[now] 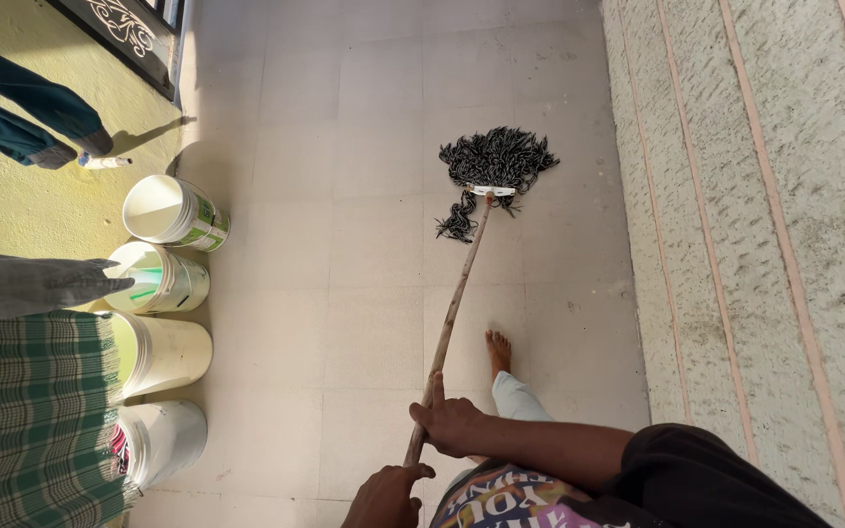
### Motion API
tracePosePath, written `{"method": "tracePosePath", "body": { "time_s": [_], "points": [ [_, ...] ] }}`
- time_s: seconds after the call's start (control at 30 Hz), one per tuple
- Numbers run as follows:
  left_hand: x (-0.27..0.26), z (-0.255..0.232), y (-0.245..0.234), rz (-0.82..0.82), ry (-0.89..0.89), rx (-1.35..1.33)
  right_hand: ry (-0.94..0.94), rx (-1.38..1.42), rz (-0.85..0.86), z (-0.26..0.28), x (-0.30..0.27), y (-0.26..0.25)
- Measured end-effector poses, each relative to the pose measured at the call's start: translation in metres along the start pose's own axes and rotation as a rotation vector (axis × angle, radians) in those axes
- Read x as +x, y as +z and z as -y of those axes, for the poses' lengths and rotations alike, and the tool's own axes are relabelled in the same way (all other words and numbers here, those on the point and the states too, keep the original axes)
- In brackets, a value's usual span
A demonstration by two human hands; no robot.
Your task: The person mops a red stain from a tiled floor using a mop, pushing and pulling it across the liquid and the surrounding floor surface.
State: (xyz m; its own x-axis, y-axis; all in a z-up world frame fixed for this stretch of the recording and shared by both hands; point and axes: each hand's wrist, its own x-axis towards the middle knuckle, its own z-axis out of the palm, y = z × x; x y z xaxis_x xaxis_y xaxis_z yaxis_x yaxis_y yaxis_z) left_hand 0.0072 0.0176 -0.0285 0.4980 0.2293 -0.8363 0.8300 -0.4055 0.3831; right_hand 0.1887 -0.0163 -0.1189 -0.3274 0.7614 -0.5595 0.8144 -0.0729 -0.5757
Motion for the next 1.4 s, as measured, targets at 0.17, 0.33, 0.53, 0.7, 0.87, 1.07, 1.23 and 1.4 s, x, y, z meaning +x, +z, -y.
{"method": "tracePosePath", "body": {
  "time_s": [0.17, 0.33, 0.53, 0.7, 0.87, 1.07, 1.23, 1.4],
  "points": [
    [0.057, -0.001, -0.031, -0.026, -0.055, 0.072, 0.041, -0.040, -0.054, -0.048, 0.043, -0.017],
    [0.130, -0.032, -0.096, -0.079, -0.014, 0.060, 0.107, -0.047, -0.076, -0.125, 0.077, -0.084],
    [0.255, -0.083, -0.172, -0.119, 0.028, 0.071, 0.284, 0.034, -0.048, -0.239, 0.119, -0.176],
    [0.319, -0.122, -0.202, -0.190, 0.122, 0.018, 0.364, 0.069, -0.139, -0.318, 0.135, -0.207],
    [0.332, -0.112, -0.201, -0.195, 0.110, -0.001, 0.404, 0.096, -0.200, -0.309, 0.142, -0.206],
    [0.274, -0.046, -0.202, -0.223, 0.146, -0.037, 0.314, 0.135, -0.275, -0.233, 0.157, -0.187],
    [0.197, 0.021, -0.208, -0.217, 0.140, -0.075, 0.265, 0.195, -0.303, -0.141, 0.182, -0.149],
    [0.115, 0.111, -0.169, -0.238, 0.170, -0.038, 0.255, 0.257, -0.296, -0.030, 0.188, -0.106]
  ]
}}
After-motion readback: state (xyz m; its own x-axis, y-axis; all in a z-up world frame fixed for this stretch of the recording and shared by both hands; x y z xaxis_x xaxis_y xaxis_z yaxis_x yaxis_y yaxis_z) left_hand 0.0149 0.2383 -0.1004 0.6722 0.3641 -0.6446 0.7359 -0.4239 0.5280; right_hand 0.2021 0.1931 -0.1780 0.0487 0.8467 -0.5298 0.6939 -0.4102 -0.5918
